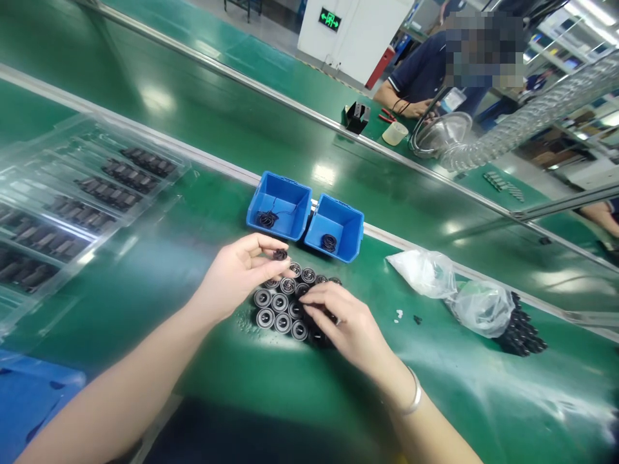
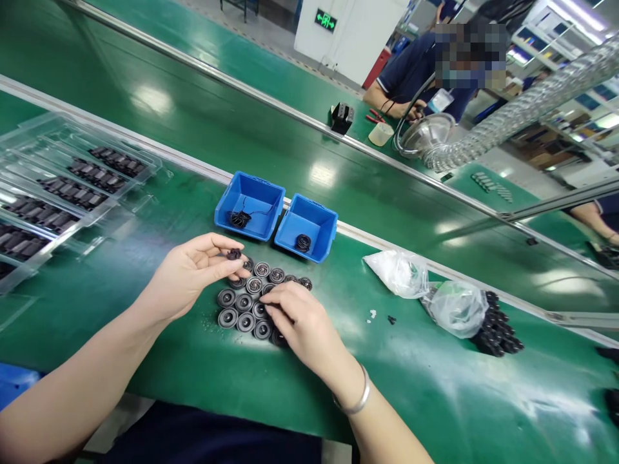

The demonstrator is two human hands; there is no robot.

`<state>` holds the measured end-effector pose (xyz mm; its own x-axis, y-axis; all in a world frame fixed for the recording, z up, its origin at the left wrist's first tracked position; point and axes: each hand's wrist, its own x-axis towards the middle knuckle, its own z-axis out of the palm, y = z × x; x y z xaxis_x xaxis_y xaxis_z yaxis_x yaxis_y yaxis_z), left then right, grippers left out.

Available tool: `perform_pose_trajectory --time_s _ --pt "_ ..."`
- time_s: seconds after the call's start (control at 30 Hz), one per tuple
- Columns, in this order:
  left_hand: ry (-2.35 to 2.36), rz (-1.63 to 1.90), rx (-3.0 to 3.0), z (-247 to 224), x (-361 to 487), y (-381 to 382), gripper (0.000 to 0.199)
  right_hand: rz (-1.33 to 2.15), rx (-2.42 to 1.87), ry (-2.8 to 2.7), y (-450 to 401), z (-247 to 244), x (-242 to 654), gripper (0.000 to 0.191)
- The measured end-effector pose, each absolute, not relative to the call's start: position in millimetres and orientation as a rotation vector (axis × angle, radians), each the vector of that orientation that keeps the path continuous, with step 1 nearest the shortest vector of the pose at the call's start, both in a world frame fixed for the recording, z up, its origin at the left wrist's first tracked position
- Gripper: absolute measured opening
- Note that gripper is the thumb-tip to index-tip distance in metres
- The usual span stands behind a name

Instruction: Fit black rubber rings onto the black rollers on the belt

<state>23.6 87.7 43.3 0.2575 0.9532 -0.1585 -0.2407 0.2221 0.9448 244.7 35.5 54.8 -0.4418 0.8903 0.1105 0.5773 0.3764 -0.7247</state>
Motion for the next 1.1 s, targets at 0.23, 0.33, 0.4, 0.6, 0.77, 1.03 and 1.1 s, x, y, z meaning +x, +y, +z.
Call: perform_pose_trajectory --time_s 0.23,0.33,0.4,0.6,0.77,1.03,1.1 --pt "0.957 0.909 1.065 38 24 87 0.027 0.760 -1.218 -2.364 28 43 238 0.028" --pt "0.941 0.899 1.062 37 24 88 0.027 0.715 -1.210 -2.396 29 41 237 0.027" --pt "0.939 0.894 1.062 36 24 88 0.027 0.682 -1.201 -2.424 30 41 237 0.027" --pt "0.965 0.819 1.165 39 23 88 0.028 0.611 -1.240 -2.473 31 53 239 0.033" --pt "0.927 0.813 1.450 41 28 81 0.034 0.750 -1.350 -2.055 38 63 231 0.051" --pt "0.937 0.751 1.695 42 22 85 0.043 0.699 -1.326 -1.904 53 57 222 0.007" --pt "1.045 0.835 1.642 44 15 89 0.038 0.762 -1.349 -1.923 50 56 227 0.007"
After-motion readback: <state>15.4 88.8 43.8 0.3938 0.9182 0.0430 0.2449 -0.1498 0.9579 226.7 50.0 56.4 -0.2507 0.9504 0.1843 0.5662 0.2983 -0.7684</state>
